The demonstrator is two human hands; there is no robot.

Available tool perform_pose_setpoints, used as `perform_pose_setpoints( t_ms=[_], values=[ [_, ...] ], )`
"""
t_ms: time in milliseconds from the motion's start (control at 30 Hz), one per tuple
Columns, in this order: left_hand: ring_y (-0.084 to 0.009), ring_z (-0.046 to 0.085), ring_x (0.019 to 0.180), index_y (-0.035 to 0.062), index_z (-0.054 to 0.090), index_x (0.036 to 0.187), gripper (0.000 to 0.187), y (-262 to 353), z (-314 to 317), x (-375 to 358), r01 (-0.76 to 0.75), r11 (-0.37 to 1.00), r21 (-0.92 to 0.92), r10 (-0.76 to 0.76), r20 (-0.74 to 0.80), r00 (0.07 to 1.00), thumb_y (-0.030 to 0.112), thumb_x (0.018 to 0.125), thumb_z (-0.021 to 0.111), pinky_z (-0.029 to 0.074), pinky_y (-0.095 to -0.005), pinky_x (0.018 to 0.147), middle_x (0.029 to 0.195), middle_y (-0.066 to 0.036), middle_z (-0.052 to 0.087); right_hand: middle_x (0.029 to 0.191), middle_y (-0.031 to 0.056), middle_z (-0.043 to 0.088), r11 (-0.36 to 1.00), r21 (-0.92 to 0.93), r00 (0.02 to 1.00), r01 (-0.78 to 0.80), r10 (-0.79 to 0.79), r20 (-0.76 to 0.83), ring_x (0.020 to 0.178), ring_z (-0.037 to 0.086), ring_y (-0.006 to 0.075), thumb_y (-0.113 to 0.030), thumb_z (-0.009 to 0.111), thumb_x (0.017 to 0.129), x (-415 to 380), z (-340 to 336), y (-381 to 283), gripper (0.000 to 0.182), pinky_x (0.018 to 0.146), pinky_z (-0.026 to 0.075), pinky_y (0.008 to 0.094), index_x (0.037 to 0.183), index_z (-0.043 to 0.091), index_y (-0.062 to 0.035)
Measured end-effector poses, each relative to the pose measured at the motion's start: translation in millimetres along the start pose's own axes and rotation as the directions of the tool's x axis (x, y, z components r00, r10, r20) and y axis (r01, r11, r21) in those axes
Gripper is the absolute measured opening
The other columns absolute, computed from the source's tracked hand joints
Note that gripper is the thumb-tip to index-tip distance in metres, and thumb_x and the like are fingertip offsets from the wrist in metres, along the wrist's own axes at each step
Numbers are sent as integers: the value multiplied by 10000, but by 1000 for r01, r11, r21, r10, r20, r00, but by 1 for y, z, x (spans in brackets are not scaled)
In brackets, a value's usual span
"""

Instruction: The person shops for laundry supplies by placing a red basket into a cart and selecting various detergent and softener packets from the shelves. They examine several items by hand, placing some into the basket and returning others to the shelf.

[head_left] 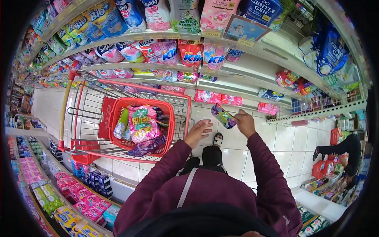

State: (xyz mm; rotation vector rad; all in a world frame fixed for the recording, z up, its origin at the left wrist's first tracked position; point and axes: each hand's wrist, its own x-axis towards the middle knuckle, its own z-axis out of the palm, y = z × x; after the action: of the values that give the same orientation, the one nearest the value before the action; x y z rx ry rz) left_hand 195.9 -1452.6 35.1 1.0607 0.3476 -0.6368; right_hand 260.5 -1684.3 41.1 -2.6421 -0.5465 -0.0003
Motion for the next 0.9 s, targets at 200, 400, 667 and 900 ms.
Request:
perform_pose_setpoints(
  t_ms=[200, 400, 667, 900],
  values=[
    [-362, 206, 1233, 84, 111, 1341, 761, -38, 15, 98, 33, 862, -505, -122, -143, 982, 575, 818, 366, 232, -503, 977, 1380, -138, 131, 749, 121, 560, 973, 227, 997, 42, -28, -66, 688, 550, 311, -82, 558, 696, 65, 34, 36, 50, 591, 431, 397, 711, 585, -43],
    [-416, 119, 1253, 152, 80, 1353, 733, -26, 9, 216, -212, 467, -859, -101, -290, 952, 628, 816, 228, 217, -543, 971, 1382, -140, 94, 724, 185, 568, 950, 312, 1000, 2, 2, -14, 684, 562, 346, -75, 532, 764, 114, 76, 62, 96, 585, 438, 392, 833, 595, -50],
    [-280, 389, 1088, 158, 309, 1261, 619, -17, -47, 328, -474, 367, -800, 188, -436, 880, 589, 848, 143, 299, -494, 916, 1293, -60, 289, 712, 169, 589, 894, 376, 959, 243, -164, -231, 626, 568, 329, -95, 517, 791, 180, 162, 103, 139, 572, 442, 372, 877, 602, -26],
    [-300, 213, 1231, 193, 202, 1336, 688, -13, -70, 363, -458, 506, -731, 148, -449, 881, 641, 814, 172, 168, -520, 984, 1359, -57, 213, 760, 198, 601, 976, 153, 942, 158, -102, -321, 716, 565, 373, -238, 459, 829, 223, 284, 190, 288, 676, 419, 453, 860, 594, 14]
  ],
)
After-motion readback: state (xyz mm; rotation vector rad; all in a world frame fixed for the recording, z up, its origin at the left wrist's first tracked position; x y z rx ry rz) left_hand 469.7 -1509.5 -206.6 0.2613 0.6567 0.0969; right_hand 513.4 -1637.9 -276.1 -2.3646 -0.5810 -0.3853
